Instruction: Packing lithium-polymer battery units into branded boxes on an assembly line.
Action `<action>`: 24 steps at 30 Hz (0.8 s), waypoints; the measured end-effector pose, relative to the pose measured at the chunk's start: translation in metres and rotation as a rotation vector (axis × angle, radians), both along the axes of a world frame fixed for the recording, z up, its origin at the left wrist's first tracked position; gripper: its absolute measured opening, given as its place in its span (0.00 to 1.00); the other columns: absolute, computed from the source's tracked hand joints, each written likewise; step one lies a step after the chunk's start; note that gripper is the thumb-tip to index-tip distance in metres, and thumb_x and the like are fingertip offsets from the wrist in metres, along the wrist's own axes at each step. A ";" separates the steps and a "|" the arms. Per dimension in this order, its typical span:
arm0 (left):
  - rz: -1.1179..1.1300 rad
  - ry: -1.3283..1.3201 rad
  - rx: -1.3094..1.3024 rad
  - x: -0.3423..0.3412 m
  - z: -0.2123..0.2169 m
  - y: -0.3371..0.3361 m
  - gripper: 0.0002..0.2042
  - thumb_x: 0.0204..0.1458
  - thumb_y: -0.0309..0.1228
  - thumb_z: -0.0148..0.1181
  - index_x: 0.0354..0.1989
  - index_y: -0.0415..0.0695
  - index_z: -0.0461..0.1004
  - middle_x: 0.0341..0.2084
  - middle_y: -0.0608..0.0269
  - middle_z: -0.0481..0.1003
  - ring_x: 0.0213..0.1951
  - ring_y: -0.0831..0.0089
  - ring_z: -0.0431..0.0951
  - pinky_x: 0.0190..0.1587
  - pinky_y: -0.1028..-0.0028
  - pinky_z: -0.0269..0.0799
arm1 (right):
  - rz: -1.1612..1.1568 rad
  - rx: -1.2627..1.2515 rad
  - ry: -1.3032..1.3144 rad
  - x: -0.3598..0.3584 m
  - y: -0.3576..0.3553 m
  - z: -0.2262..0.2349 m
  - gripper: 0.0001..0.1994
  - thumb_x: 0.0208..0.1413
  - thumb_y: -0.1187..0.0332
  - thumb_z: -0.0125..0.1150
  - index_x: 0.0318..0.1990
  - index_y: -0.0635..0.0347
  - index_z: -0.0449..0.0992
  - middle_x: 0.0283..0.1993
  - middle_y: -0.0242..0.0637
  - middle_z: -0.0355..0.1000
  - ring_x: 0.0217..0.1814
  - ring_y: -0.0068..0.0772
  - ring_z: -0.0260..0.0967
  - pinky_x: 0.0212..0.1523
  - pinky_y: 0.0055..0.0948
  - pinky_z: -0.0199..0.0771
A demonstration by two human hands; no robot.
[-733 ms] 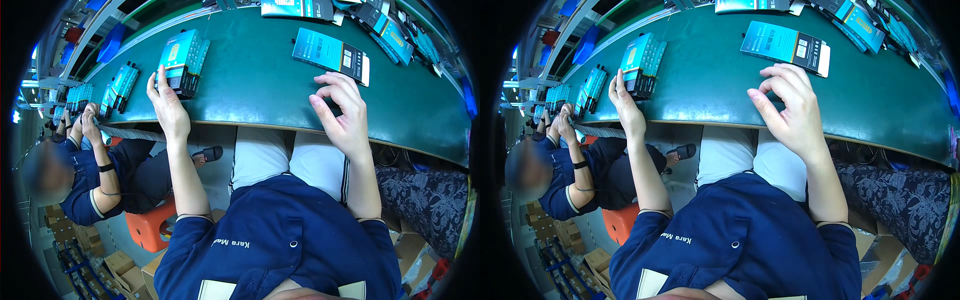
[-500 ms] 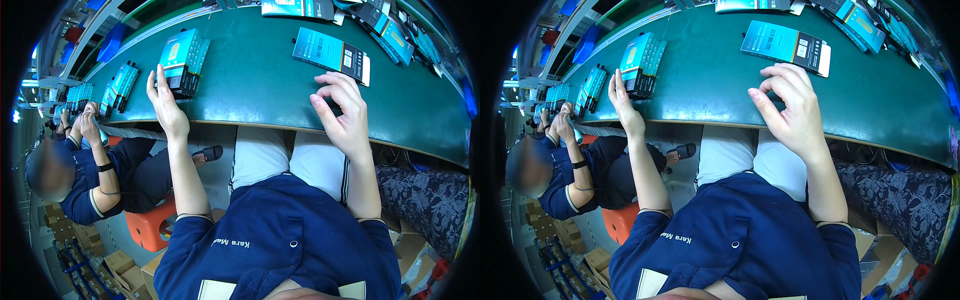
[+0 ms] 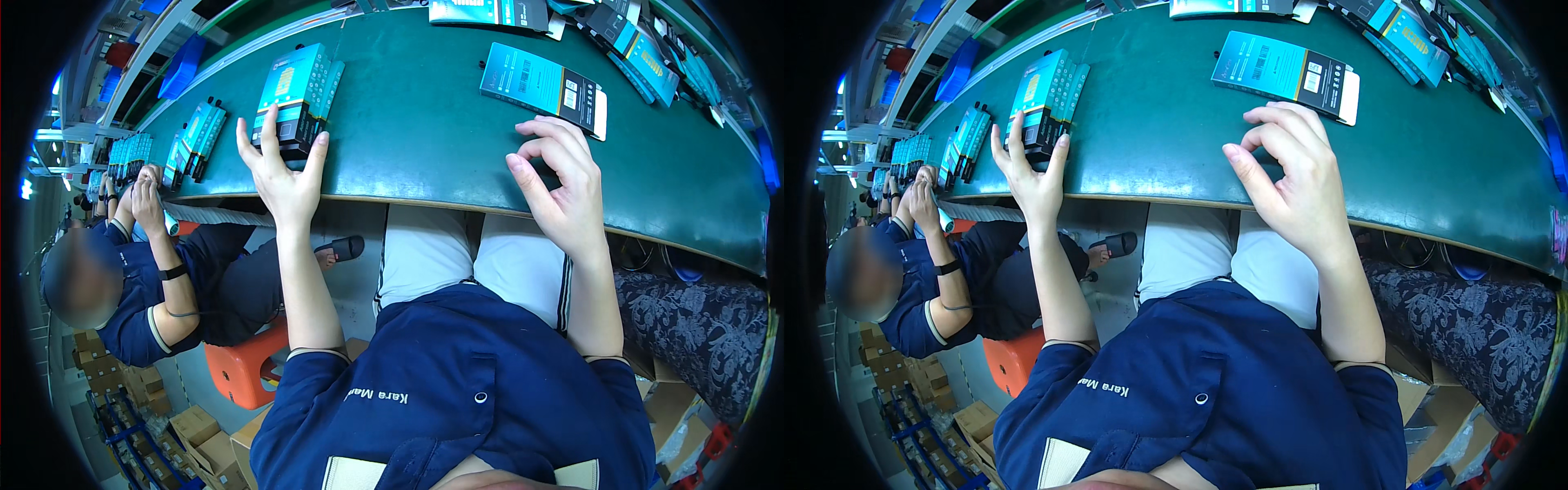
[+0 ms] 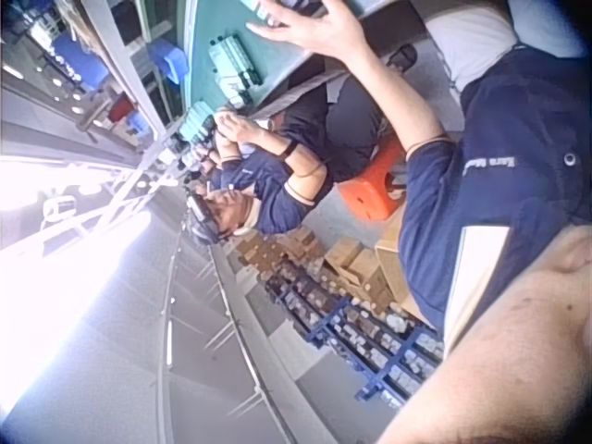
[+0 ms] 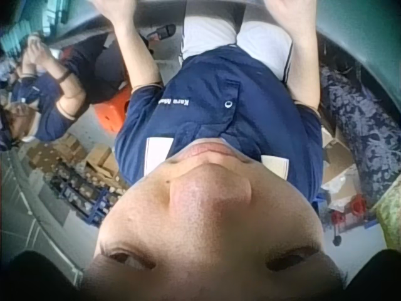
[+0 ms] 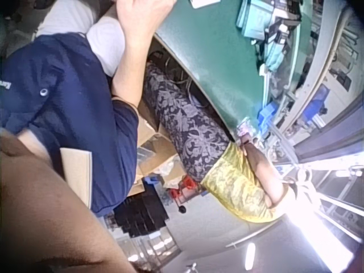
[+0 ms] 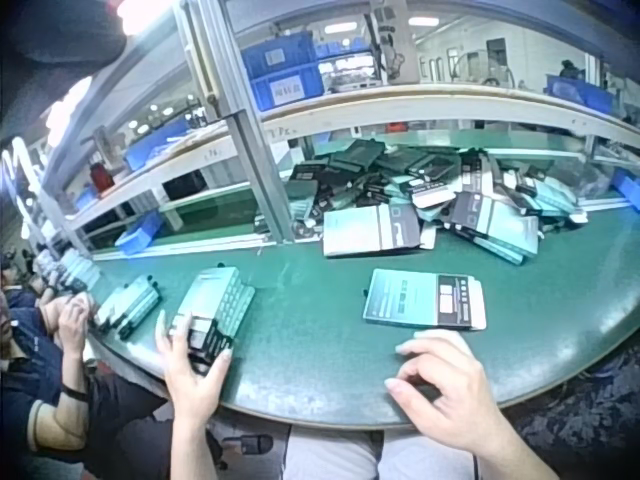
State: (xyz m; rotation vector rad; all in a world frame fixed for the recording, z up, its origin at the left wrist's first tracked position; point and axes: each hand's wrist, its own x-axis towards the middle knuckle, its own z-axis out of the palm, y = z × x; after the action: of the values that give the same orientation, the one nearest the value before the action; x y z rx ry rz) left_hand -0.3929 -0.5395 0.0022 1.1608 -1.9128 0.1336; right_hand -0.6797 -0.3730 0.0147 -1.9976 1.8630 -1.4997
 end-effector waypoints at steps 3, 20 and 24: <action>0.025 0.008 0.000 0.000 0.000 0.001 0.37 0.41 0.41 0.73 0.63 0.54 0.65 0.65 0.40 0.51 0.58 0.42 0.68 0.57 0.56 0.67 | -0.009 0.001 0.018 0.001 -0.001 0.000 0.07 0.52 0.70 0.65 0.30 0.65 0.76 0.46 0.43 0.76 0.56 0.45 0.69 0.54 0.37 0.68; 0.028 0.013 0.013 0.001 0.002 -0.002 0.36 0.41 0.38 0.74 0.61 0.52 0.65 0.57 0.46 0.61 0.53 0.46 0.72 0.54 0.57 0.69 | -0.032 -0.029 0.055 0.008 -0.003 -0.002 0.08 0.49 0.70 0.67 0.27 0.63 0.75 0.43 0.43 0.75 0.53 0.46 0.69 0.52 0.38 0.70; 0.039 0.018 0.036 0.004 -0.001 -0.005 0.34 0.42 0.39 0.74 0.60 0.48 0.66 0.55 0.45 0.64 0.54 0.46 0.71 0.55 0.57 0.68 | -0.029 -0.039 0.058 0.007 -0.004 -0.003 0.07 0.48 0.70 0.67 0.28 0.63 0.75 0.43 0.43 0.75 0.52 0.47 0.69 0.51 0.38 0.71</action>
State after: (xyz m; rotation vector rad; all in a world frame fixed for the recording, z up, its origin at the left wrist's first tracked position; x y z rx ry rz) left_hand -0.3889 -0.5443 0.0009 1.2196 -1.8847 0.1106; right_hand -0.6727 -0.3766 0.0121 -2.0615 1.9065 -1.5134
